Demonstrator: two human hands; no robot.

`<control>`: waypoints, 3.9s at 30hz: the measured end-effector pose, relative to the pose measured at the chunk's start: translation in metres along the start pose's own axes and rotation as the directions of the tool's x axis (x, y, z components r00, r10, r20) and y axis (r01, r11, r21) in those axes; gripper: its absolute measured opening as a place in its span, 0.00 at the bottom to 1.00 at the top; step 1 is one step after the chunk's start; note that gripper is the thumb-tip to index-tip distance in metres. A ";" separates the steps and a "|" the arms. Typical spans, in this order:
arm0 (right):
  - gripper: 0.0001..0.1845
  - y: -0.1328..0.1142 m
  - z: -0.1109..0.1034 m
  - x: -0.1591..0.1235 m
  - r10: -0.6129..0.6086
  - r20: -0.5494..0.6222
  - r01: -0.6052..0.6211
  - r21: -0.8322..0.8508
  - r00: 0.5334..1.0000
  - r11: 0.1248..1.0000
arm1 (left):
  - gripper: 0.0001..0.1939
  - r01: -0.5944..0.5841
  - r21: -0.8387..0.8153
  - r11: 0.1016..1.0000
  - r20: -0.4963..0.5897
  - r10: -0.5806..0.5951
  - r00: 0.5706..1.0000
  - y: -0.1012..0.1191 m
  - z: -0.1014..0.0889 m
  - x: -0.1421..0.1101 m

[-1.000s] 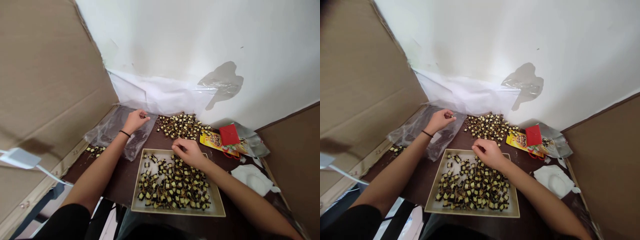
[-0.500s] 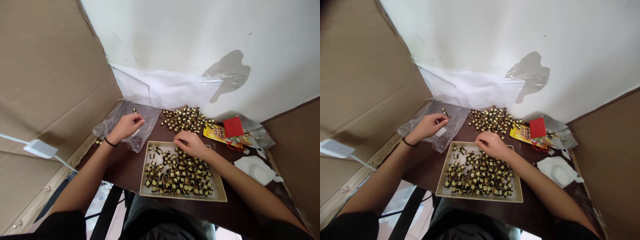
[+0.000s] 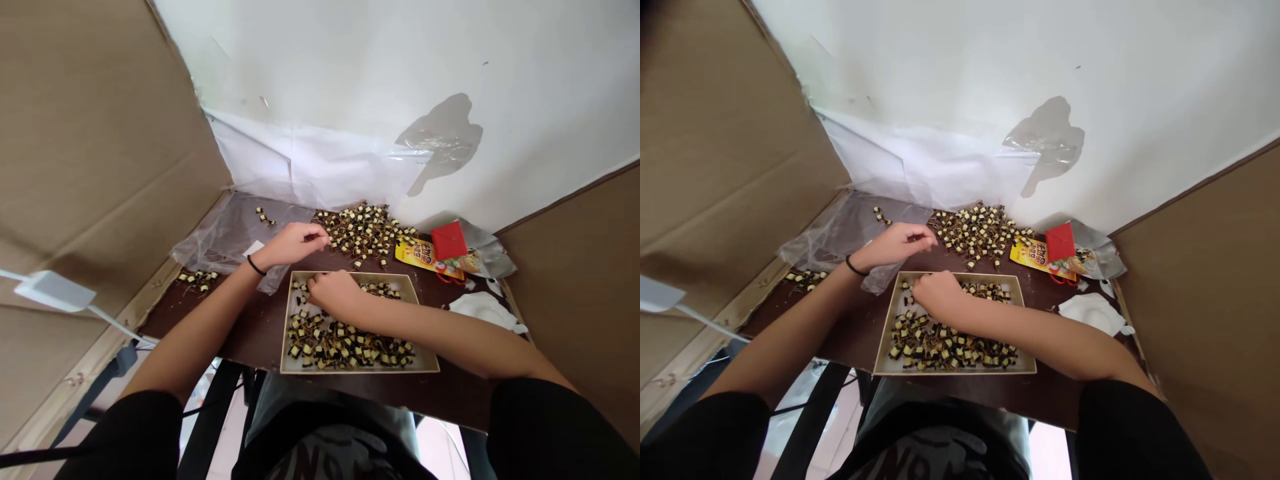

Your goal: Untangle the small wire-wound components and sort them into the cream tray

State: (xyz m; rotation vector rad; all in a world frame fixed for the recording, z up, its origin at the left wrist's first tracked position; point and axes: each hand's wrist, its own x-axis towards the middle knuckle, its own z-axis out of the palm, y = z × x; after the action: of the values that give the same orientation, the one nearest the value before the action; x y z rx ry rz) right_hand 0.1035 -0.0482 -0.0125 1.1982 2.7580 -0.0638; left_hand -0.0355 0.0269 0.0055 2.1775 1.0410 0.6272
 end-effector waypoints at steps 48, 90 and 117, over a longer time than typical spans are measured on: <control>0.29 0.063 0.013 -0.052 0.166 0.122 0.009 0.779 0.978 -0.628 | 0.11 -0.333 -0.242 0.912 -0.222 0.282 0.933 0.033 0.061 -0.015; 0.21 0.062 0.010 -0.056 0.318 0.042 0.131 0.855 0.947 -0.502 | 0.11 -0.367 -0.228 0.902 -0.244 0.312 0.918 0.030 0.059 -0.014; 0.22 0.062 0.014 -0.052 0.292 0.109 0.075 0.829 0.950 -0.554 | 0.12 -0.301 -0.204 0.932 -0.259 0.245 0.934 0.031 0.062 -0.014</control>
State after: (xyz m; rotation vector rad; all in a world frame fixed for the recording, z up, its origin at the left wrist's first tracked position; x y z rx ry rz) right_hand 0.1853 -0.0452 -0.0181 1.5354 1.5872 -3.3187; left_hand 0.0124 -0.0203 -0.0164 2.0830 0.7276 1.0996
